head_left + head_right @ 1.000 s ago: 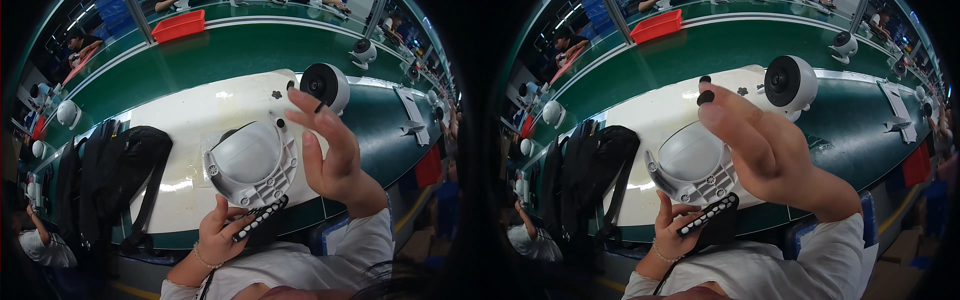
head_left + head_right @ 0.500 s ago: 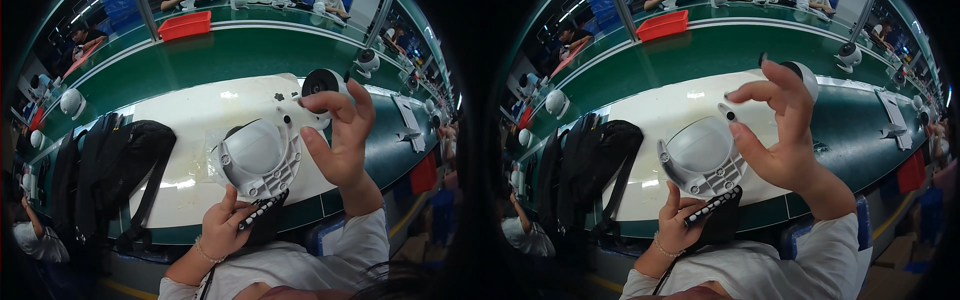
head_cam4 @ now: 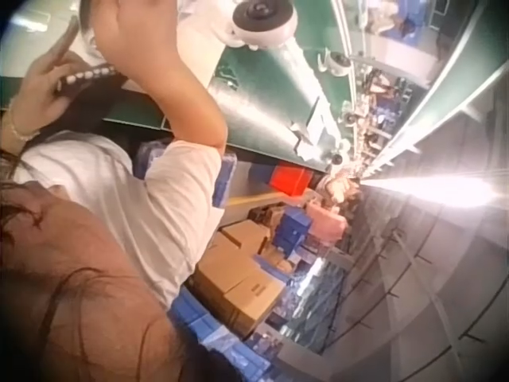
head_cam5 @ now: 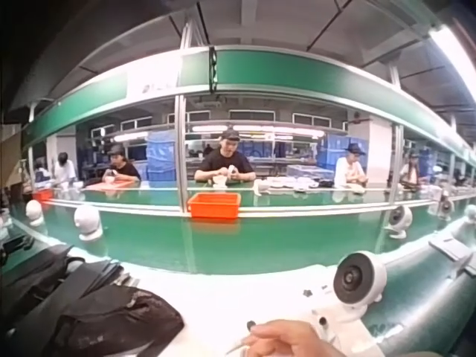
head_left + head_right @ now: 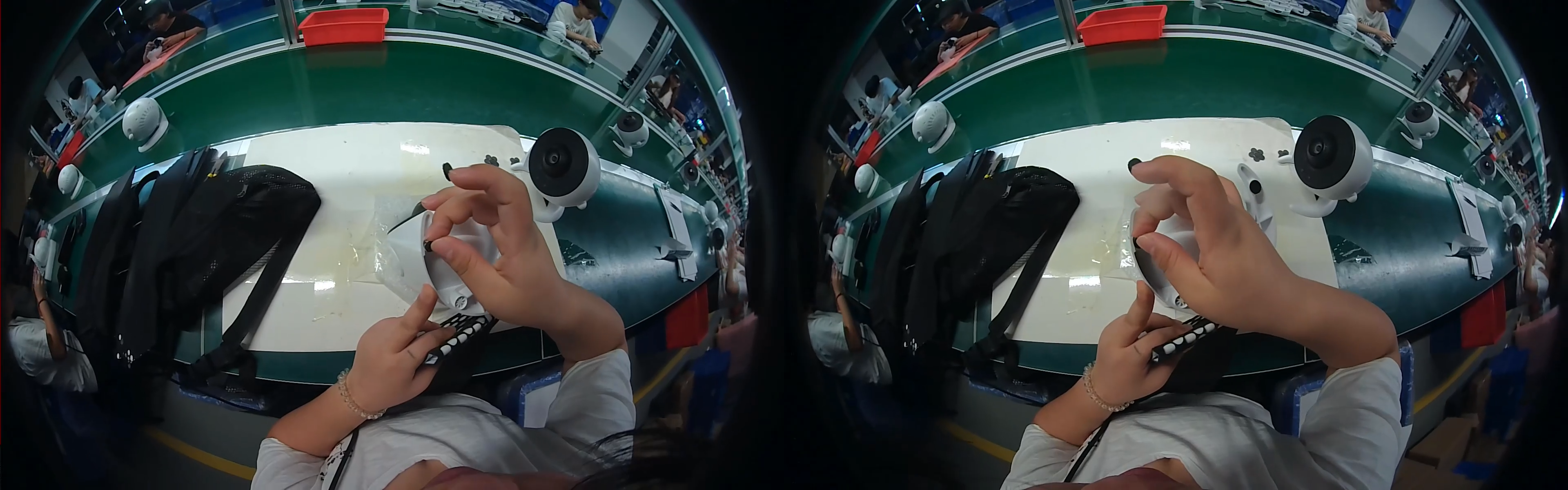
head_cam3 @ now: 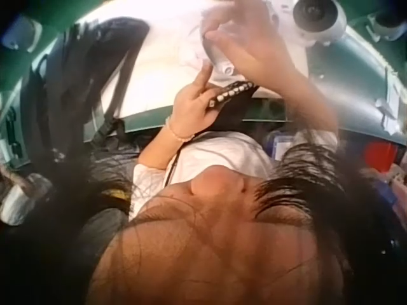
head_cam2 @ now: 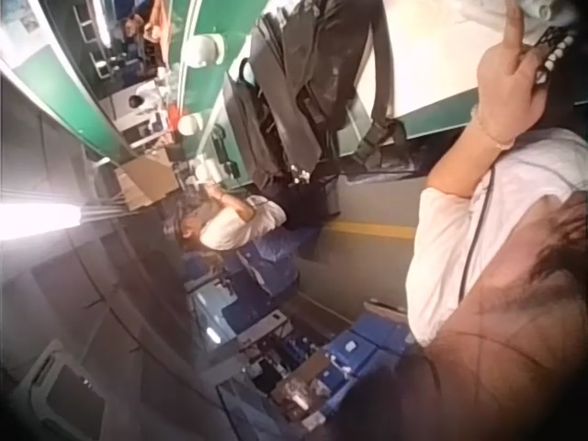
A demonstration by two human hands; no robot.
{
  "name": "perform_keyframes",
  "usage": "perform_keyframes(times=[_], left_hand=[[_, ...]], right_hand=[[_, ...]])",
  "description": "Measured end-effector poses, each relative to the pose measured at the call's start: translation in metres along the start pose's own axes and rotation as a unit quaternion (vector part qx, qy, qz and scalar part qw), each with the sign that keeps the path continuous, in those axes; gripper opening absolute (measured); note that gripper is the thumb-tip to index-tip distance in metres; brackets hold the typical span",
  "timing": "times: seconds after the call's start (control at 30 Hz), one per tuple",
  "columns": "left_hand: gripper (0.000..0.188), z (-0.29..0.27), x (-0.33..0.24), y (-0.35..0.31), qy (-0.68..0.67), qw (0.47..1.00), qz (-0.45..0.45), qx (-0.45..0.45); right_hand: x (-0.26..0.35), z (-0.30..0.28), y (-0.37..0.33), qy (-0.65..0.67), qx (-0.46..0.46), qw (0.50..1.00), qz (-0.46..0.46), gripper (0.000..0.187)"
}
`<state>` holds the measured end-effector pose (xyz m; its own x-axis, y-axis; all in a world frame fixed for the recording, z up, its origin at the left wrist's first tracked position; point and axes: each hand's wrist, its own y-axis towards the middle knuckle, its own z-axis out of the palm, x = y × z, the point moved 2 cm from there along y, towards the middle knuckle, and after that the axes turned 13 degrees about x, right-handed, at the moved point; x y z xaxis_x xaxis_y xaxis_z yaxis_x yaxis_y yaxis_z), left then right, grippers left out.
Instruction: Assembling plastic housings and internal components for spherical surveillance cameras on a factory assembly line.
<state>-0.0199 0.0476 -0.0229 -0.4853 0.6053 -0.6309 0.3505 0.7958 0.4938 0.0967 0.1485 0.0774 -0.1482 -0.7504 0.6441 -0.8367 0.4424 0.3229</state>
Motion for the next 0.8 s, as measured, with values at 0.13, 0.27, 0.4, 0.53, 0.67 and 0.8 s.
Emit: perform_keyframes(times=[0.13,0.27,0.4,0.53,0.67,0.8], left_hand=[[0.041,-0.003,0.001,-0.002,-0.008,1.000,0.005,0.001],[0.043,-0.003,0.001,-0.002,-0.016,1.000,0.012,0.005],[0.043,-0.005,0.002,-0.004,-0.027,1.000,0.012,0.004],[0.041,-0.004,0.003,-0.004,-0.024,1.000,0.013,0.002],[0.040,-0.004,0.002,-0.002,-0.029,1.000,-0.001,0.000],[0.040,-0.003,0.002,-0.001,-0.025,1.000,0.005,-0.004]], right_hand=[[0.004,0.008,-0.005,-0.098,-0.045,0.993,-0.043,0.052],[0.020,0.008,-0.010,-0.276,-0.068,0.954,-0.098,0.045],[0.033,0.005,-0.018,-0.289,-0.010,0.956,-0.047,0.040],[0.018,0.002,-0.037,-0.215,-0.044,0.976,-0.008,0.024],[0.018,0.006,-0.047,-0.157,-0.038,0.986,0.047,0.010],[0.016,0.013,-0.050,-0.145,-0.008,0.986,0.082,0.012]])
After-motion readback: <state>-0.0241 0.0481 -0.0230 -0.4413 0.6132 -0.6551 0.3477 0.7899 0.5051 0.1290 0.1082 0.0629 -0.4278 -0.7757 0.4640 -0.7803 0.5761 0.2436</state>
